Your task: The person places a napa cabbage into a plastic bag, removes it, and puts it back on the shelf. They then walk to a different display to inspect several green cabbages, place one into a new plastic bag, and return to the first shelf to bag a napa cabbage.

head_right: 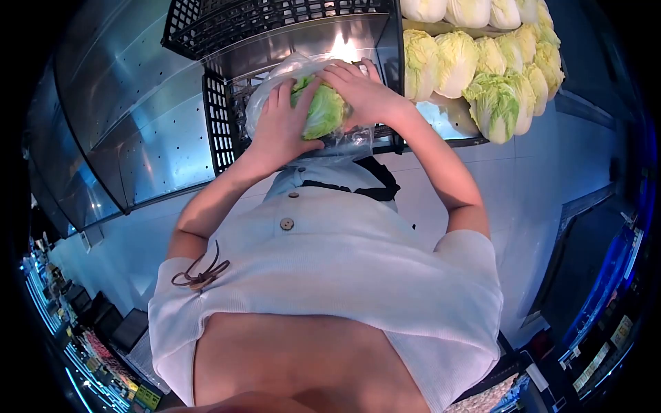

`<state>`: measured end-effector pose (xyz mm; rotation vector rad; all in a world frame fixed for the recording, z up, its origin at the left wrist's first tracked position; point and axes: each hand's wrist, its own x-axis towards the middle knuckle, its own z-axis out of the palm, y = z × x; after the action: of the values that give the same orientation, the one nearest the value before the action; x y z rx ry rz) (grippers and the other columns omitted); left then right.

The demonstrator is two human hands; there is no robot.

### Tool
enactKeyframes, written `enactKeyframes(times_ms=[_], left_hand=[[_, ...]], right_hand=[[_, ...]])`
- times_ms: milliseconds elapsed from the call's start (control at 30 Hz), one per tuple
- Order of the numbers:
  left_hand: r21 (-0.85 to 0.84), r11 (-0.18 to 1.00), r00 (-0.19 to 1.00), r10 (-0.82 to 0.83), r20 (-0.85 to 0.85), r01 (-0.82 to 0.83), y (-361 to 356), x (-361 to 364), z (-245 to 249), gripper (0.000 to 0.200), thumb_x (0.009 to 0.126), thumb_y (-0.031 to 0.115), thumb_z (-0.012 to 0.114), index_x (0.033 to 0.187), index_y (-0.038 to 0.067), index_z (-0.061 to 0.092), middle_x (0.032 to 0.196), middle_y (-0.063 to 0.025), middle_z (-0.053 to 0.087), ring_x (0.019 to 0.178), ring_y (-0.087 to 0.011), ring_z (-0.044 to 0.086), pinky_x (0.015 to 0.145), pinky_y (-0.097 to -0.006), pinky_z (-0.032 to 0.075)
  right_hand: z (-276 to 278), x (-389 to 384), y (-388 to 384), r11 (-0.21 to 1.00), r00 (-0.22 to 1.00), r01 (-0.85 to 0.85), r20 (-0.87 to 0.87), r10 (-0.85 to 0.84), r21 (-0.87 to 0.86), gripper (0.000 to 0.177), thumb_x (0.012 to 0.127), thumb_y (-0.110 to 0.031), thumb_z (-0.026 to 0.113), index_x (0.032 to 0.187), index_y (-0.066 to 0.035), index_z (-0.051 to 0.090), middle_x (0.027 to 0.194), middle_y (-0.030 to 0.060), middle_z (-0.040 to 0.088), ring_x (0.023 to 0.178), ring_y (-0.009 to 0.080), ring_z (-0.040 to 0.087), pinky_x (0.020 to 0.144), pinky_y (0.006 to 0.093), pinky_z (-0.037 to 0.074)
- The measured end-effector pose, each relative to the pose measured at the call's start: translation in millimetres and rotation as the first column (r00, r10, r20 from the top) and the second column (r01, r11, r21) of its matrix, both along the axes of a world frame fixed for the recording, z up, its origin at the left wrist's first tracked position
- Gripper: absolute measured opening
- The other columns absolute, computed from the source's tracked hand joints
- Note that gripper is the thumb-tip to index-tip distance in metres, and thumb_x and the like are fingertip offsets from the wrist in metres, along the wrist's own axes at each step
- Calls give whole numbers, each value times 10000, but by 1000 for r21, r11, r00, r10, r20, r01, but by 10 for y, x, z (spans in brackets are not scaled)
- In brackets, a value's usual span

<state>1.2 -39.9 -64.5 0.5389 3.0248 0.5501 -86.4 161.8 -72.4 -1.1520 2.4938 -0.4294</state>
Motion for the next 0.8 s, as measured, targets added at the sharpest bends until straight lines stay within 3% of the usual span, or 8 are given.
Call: enactKeyframes(times_ms=[167,333,467,567,667,800], left_hand=[[60,998,997,4,81,-9,-109,-100,69,952,606,307,888,1428,150,436,1371,-221,450,1256,-418,471,1036,-467,433],[341,940,986,-89,139,37,-420,-222,176,874,605,294,889,1371,115,506,1360,-203,507,1238,-383,525,1050,-427,435],[327,940,989,-130,71,100,-602,-169,180,868,605,286,895,1364,108,514,1358,-189,510,1237,-379,514,1060,-431,409],[287,948,989,-145,7,137,-697,-116,243,881,593,294,900,1365,114,517,1367,-179,503,1255,-376,485,1079,-445,375],[332,938,991,-121,50,98,-764,-65,228,894,584,284,909,1372,162,506,1395,-158,433,1299,-378,417,1101,-459,355],[362,930,991,-107,78,72,-803,-18,203,889,587,267,910,1369,184,496,1399,-150,399,1311,-383,401,1107,-463,355]], right_hand=[[-40,24,99,997,998,56,-24,-58,-61,1097,581,-144,864,1508,-157,278,1528,108,367,1469,235,261,1165,594,86],[49,18,119,992,995,20,96,-8,-126,1121,605,-296,864,1532,-186,244,1551,116,335,1483,282,230,1183,565,47],[136,-1,43,967,980,-8,190,58,-253,1082,627,-429,835,1521,-163,288,1527,138,369,1474,306,244,1187,538,42],[255,47,-58,976,997,-12,77,30,-220,1016,638,-455,832,1487,-138,371,1495,151,406,1456,306,276,1186,518,64],[230,79,-185,965,1000,-14,11,17,-262,1066,600,-555,824,1478,-132,392,1476,179,417,1433,344,292,1183,557,62],[235,180,-239,962,999,-9,-45,-3,-273,1022,606,-453,853,1470,-137,407,1458,161,423,1420,302,317,1180,513,110]])
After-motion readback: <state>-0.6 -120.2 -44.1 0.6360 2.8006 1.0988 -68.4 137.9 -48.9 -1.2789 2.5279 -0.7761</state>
